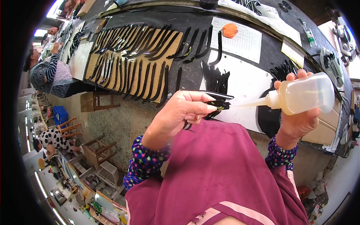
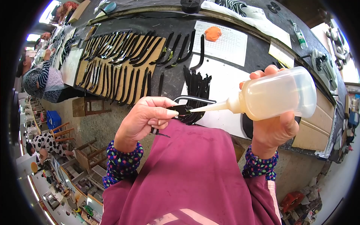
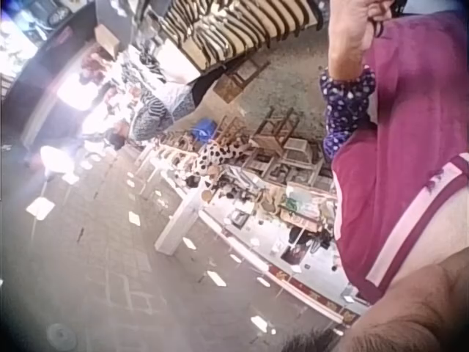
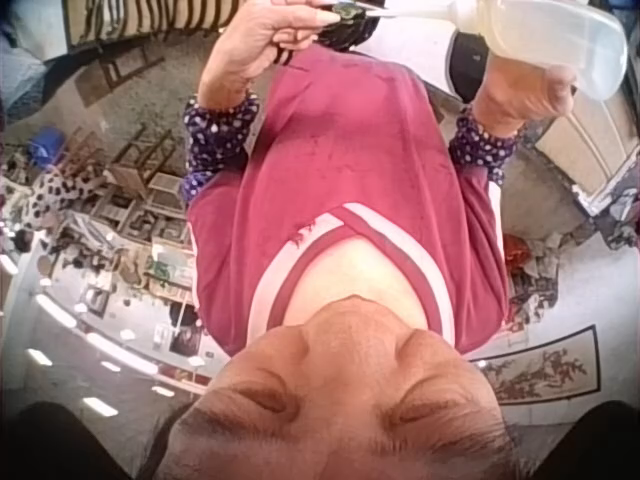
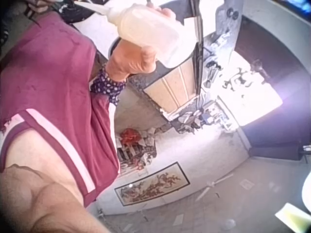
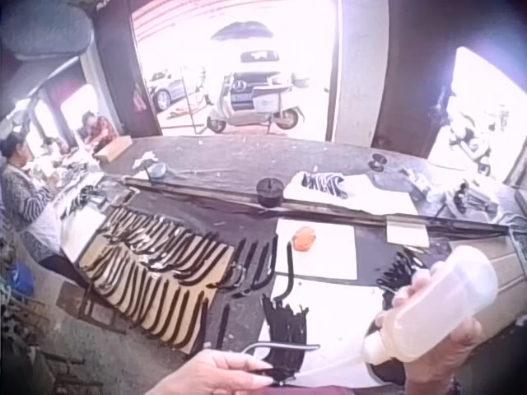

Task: Apply a liquid adhesive or dye from a squeeze bottle onto a series of black shoe components on a workbench.

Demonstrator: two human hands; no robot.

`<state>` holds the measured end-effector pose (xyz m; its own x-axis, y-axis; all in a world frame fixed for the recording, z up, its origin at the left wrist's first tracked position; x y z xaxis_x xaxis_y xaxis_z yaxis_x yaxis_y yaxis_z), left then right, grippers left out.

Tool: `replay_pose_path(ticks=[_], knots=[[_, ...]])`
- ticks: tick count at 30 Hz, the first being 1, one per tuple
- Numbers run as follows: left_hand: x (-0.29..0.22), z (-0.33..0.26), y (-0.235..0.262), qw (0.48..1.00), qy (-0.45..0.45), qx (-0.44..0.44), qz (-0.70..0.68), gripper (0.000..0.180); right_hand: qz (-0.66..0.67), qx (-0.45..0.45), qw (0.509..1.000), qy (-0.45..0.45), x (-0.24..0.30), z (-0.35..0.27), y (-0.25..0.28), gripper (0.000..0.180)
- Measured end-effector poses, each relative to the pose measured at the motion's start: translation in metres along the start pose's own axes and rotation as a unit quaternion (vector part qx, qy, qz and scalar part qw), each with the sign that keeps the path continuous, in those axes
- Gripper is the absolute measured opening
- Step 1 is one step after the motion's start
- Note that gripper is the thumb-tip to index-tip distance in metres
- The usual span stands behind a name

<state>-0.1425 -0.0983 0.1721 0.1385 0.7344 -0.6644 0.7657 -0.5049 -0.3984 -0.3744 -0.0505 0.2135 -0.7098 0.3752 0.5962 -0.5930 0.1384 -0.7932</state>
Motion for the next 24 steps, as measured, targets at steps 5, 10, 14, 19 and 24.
replay_pose_path(ticks=[5,10,14,19,24], knots=[[0.0011,0.0008,0.0017,1.000,-0.004,0.006,-0.009,0.013,0.014,0.005,1.000,-0.008,-0.0023,0.0003,0.0009,0.073],[0.0006,0.0006,0.0008,1.000,0.002,0.003,0.000,0.014,0.024,0.014,0.999,-0.020,-0.0042,0.0019,0.0010,0.078],[0.0023,-0.0007,-0.0001,0.999,0.005,0.010,0.037,0.016,0.021,0.008,0.999,-0.026,-0.0061,0.0013,-0.0009,0.079],[-0.0007,-0.0032,-0.0039,0.998,0.009,0.025,0.050,0.017,0.021,0.000,0.999,-0.025,-0.0082,0.0009,-0.0017,0.080],[-0.0029,-0.0045,-0.0053,0.997,0.006,0.025,0.072,0.016,0.019,0.001,0.999,-0.031,-0.0103,0.0027,-0.0048,0.079]])
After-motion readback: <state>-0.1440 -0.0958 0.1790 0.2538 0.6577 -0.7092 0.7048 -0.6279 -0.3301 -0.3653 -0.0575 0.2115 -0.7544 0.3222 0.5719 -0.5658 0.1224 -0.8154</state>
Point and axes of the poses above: each hand's wrist, its own z-axis towards the middle knuckle, its own y-axis out of the back of the hand, x = y × z, the point moved 5 cm from there along z, towards the middle knuckle, and after that the axes turned 13 degrees about z, right-handed, at the moved point
